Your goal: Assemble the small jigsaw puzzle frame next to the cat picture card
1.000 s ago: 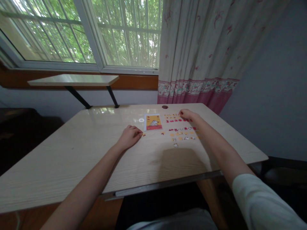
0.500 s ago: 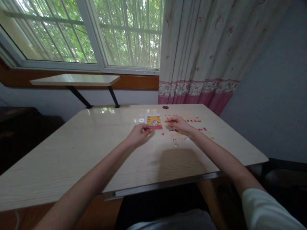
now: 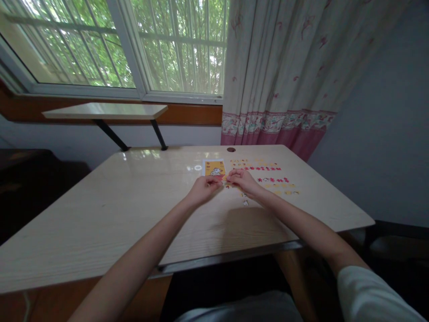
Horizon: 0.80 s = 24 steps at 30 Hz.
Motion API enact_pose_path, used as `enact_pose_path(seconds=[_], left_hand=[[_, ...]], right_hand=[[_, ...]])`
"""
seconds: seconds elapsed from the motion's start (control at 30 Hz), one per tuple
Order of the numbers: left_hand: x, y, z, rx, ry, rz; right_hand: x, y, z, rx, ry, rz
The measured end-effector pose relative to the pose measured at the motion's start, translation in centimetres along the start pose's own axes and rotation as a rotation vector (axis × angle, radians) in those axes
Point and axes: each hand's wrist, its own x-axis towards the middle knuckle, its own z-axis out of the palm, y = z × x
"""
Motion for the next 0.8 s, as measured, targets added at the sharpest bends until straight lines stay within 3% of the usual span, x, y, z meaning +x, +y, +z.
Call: enact_pose_path(seconds=[0.27,0.43,0.57,0.8], left_hand=[[-0.1,-0.3,0.2,-0.148,0.062,0.012],[-0.1,-0.2,-0.3,-0.18,0.027,-0.013],[-0.1,-0.1,-0.7,-0.185,-0.005,-0.013],[-0.3,-0.1,-1.0,-0.149,-0.052,0.003]], right_hand=[[-0.7,0.3,0.9,-0.078,-0.03,-0.075],[-0.3,0.3,0.3,-0.134,-0.075,-0.169],[-0.4,0.5,-0.1,-0.239,-0.163,-0.248],[-1.3,0.4,-0.1,-0.59,-0.11,-0.429]])
